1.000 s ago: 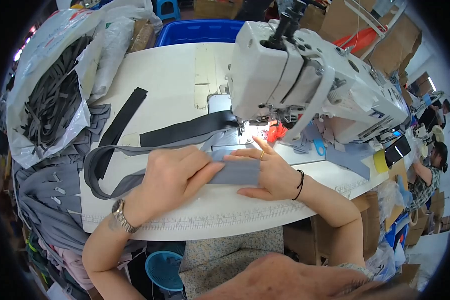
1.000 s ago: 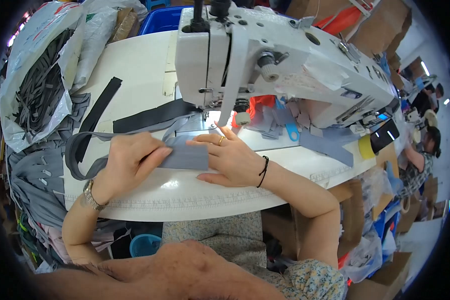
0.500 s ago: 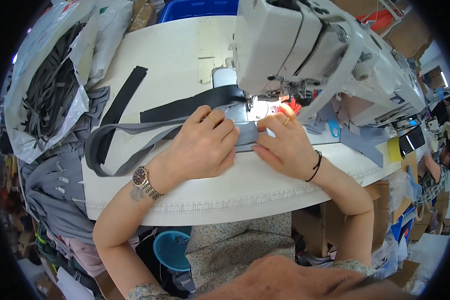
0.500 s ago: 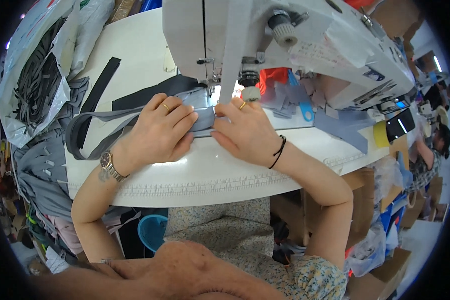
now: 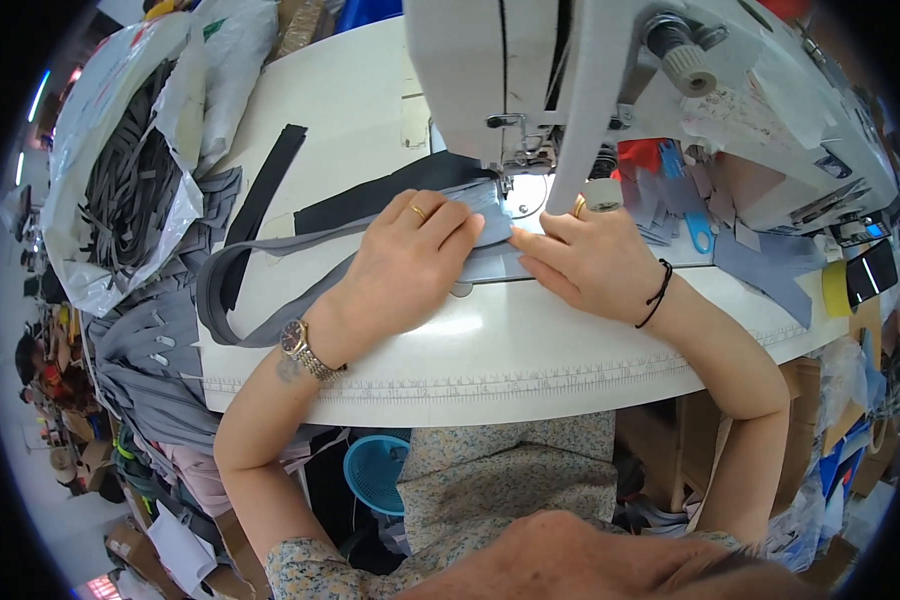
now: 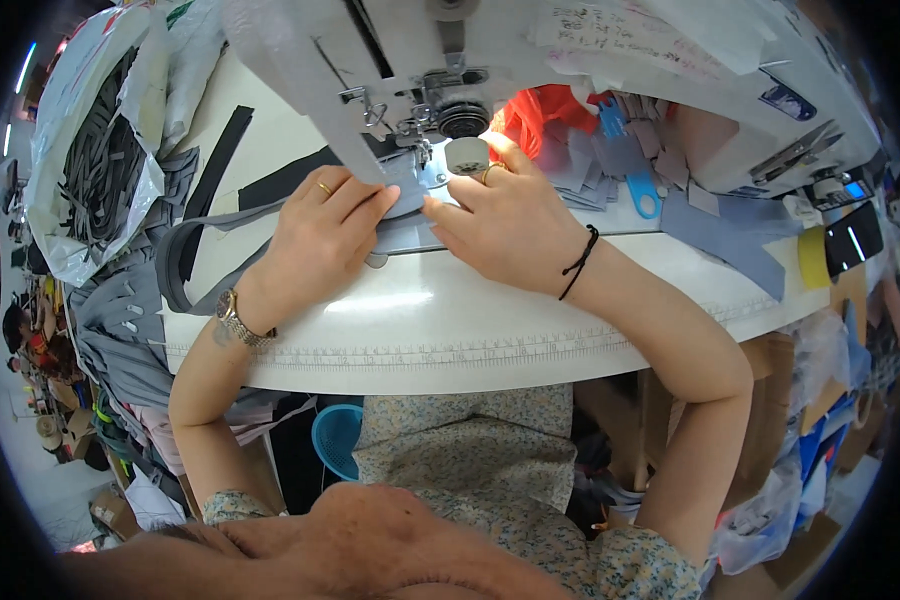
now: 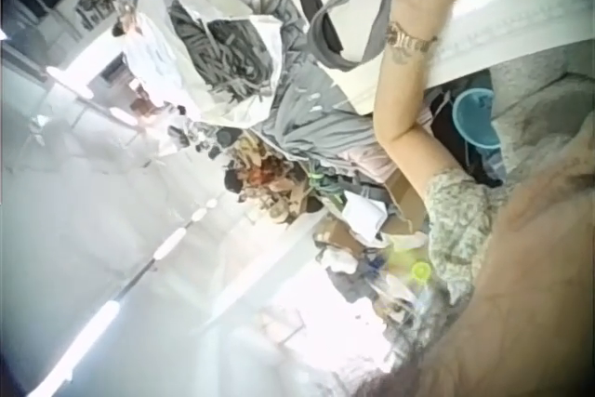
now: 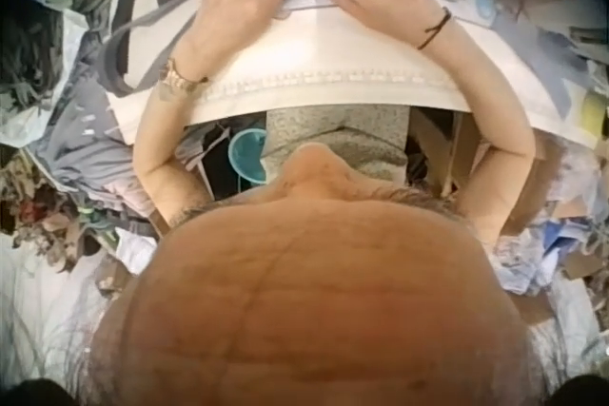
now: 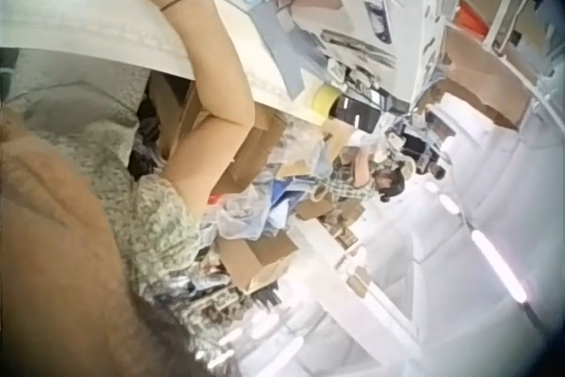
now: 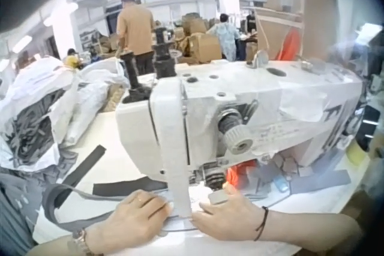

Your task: Sewing long gray straps or fabric components using an industrial sewing machine.

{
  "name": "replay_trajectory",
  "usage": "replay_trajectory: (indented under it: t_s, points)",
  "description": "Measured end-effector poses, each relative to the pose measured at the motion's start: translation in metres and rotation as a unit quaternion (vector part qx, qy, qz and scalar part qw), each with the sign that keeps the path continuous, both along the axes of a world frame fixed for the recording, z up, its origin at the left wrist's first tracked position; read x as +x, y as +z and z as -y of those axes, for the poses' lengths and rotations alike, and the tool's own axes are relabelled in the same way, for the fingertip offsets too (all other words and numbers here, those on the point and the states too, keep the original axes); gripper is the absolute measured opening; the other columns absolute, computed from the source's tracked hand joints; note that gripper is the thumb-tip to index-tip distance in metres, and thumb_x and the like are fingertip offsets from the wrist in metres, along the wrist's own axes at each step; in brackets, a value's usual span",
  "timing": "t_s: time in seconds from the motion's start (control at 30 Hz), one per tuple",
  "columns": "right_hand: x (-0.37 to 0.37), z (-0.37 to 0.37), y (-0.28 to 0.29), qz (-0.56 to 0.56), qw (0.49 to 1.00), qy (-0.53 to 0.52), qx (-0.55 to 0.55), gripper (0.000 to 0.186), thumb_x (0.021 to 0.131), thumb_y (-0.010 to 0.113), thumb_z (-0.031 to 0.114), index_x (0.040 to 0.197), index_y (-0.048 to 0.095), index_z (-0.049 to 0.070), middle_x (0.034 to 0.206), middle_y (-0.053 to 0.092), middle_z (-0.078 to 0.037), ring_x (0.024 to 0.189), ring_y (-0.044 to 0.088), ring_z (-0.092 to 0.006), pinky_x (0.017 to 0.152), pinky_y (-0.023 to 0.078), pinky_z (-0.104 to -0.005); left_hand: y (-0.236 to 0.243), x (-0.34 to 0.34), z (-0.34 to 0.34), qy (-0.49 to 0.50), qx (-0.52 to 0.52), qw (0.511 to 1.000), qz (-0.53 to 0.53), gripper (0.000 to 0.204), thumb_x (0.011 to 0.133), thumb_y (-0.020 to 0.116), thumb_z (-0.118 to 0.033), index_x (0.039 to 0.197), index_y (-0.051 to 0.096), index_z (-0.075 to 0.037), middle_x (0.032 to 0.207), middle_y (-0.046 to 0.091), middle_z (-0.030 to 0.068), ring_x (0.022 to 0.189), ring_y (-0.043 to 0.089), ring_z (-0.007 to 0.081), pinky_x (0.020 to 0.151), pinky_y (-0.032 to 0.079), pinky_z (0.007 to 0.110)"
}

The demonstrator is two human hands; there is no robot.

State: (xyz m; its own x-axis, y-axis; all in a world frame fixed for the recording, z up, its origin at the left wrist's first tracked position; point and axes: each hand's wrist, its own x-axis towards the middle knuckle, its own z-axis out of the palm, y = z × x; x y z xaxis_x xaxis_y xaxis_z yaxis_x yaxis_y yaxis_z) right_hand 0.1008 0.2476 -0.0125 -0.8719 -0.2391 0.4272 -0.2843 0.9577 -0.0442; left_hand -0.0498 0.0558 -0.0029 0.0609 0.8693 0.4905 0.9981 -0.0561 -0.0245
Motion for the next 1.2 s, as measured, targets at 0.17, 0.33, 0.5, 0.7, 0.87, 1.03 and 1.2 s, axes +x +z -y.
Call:
replay_trajectory:
  t_s: [0.17, 0.33, 0.5, 0.7, 0.87, 1.03, 1.2]
  points:
    - [-0.001, -0.006, 0.001, 0.002, 0.999, -0.027, 0.017, 0.027, 0.085, 0.071, 0.028, 0.107, 0.071, 0.012, 0.082, 0.063, -0.001, 0.077, 0.068, -0.0207, 0.107, 0.039, -0.0522, 0.007, -0.011, -0.016, -0.015, -0.003, 1.0, -0.022, 0.026, 0.077, 0.067, -0.007, 0.101, 0.069, 0.002, 0.098, 0.064, 0.0093, 0.1, 0.06, 0.0255, 0.089, 0.05, 0.037]
    - [-0.002, -0.006, -0.004, -0.007, 1.0, 0.006, 0.011, 0.023, 0.087, 0.07, 0.028, 0.106, 0.071, 0.015, 0.083, 0.063, 0.0, 0.074, 0.066, -0.0207, 0.108, 0.038, -0.0538, -0.005, -0.011, -0.01, 0.001, 0.024, 0.999, 0.021, 0.028, 0.076, 0.068, -0.007, 0.103, 0.07, 0.001, 0.101, 0.064, 0.0092, 0.102, 0.059, 0.0249, 0.09, 0.05, 0.037]
    - [0.002, -0.005, -0.004, 0.001, 1.0, -0.003, 0.005, 0.021, 0.086, 0.071, 0.025, 0.105, 0.07, 0.015, 0.082, 0.061, 0.0, 0.07, 0.064, -0.0207, 0.108, 0.038, -0.0538, -0.002, -0.002, -0.01, -0.017, 0.012, 0.999, 0.035, 0.03, 0.075, 0.07, -0.007, 0.103, 0.071, 0.0, 0.102, 0.065, 0.009, 0.101, 0.058, 0.0247, 0.09, 0.05, 0.037]
    - [0.002, -0.005, -0.002, -0.009, 1.0, 0.003, -0.006, 0.02, 0.085, 0.072, 0.024, 0.103, 0.069, 0.014, 0.08, 0.06, 0.0, 0.068, 0.063, -0.0205, 0.107, 0.039, -0.054, -0.001, 0.0, -0.009, -0.006, 0.003, 1.0, 0.025, 0.03, 0.075, 0.069, -0.006, 0.104, 0.071, 0.001, 0.103, 0.064, 0.0086, 0.1, 0.058, 0.0256, 0.091, 0.049, 0.037]
    - [0.001, -0.016, -0.007, -0.097, 0.995, 0.013, -0.008, 0.021, 0.081, 0.072, 0.016, 0.102, 0.07, 0.013, 0.093, 0.067, 0.0, 0.068, 0.063, -0.0191, 0.105, 0.041, -0.0528, 0.004, 0.005, -0.015, -0.012, -0.027, 0.996, -0.081, 0.033, 0.077, 0.065, -0.009, 0.107, 0.068, 0.005, 0.1, 0.064, 0.0107, 0.102, 0.059, 0.0271, 0.095, 0.046, 0.04]
    - [-0.011, -0.009, 0.0, -0.054, 0.996, 0.043, -0.065, 0.02, 0.078, 0.069, 0.006, 0.097, 0.071, 0.011, 0.1, 0.07, -0.001, 0.082, 0.067, -0.0208, 0.101, 0.045, -0.0462, 0.004, 0.001, -0.008, 0.012, -0.041, 0.996, -0.074, 0.031, 0.078, 0.064, -0.01, 0.106, 0.067, 0.002, 0.102, 0.064, 0.0095, 0.104, 0.059, 0.0257, 0.094, 0.046, 0.039]
    - [-0.009, -0.006, 0.011, 0.059, 0.98, 0.038, -0.185, 0.023, 0.077, 0.063, -0.002, 0.098, 0.073, 0.001, 0.11, 0.071, -0.008, 0.104, 0.064, -0.0261, 0.102, 0.044, -0.0461, -0.021, -0.004, -0.004, 0.007, 0.0, 1.0, 0.004, 0.025, 0.079, 0.064, -0.011, 0.103, 0.065, -0.002, 0.102, 0.064, 0.0089, 0.104, 0.059, 0.0248, 0.093, 0.047, 0.037]
